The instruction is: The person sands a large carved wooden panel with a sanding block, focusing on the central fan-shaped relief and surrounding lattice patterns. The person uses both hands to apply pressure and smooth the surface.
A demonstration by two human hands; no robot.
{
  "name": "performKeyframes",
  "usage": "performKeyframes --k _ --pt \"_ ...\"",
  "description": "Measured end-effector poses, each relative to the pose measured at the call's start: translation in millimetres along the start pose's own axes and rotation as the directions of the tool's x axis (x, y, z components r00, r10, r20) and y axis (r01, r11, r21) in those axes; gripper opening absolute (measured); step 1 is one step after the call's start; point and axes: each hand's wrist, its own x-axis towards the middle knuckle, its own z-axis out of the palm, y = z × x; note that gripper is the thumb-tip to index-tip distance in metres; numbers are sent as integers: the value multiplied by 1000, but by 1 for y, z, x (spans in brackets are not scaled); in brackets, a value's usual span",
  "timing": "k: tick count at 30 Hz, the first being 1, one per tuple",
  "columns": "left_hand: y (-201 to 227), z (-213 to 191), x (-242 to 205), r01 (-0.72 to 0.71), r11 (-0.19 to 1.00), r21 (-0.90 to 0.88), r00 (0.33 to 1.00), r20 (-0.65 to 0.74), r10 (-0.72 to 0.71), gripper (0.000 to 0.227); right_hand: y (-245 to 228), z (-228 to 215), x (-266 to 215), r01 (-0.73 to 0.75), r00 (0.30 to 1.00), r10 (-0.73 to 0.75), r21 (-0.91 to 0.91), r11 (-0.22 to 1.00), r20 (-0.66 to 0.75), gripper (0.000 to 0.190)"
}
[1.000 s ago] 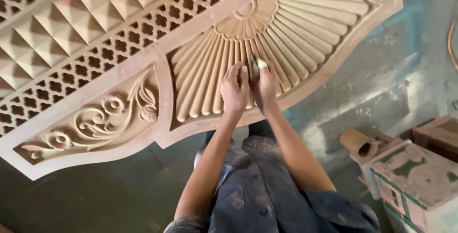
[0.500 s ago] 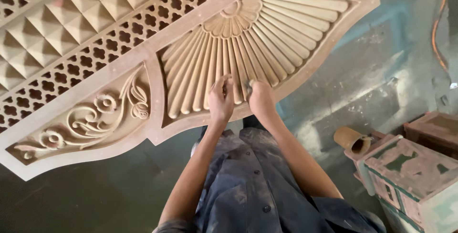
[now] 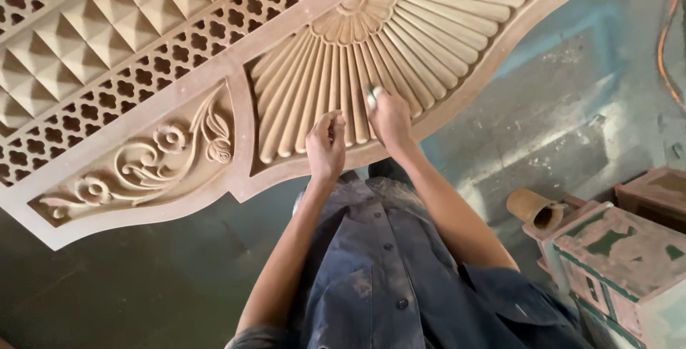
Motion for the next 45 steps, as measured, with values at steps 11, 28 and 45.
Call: performKeyframes --k 11,28,45 --pt "-4 -10 -6 8 1000 -19 1000 23 -7 26 3 -38 -10 -104 994 104 37 994 19 11" --pt "-9 -15 -11 11 1000 -9 998 69 -11 23 0 13 -86 -197 978 207 256 946 -13 17" --pt "-26 8 -36 156 986 59 969 185 -164 31 -34 0 -83 -298 937 302 -53 953 173 13"
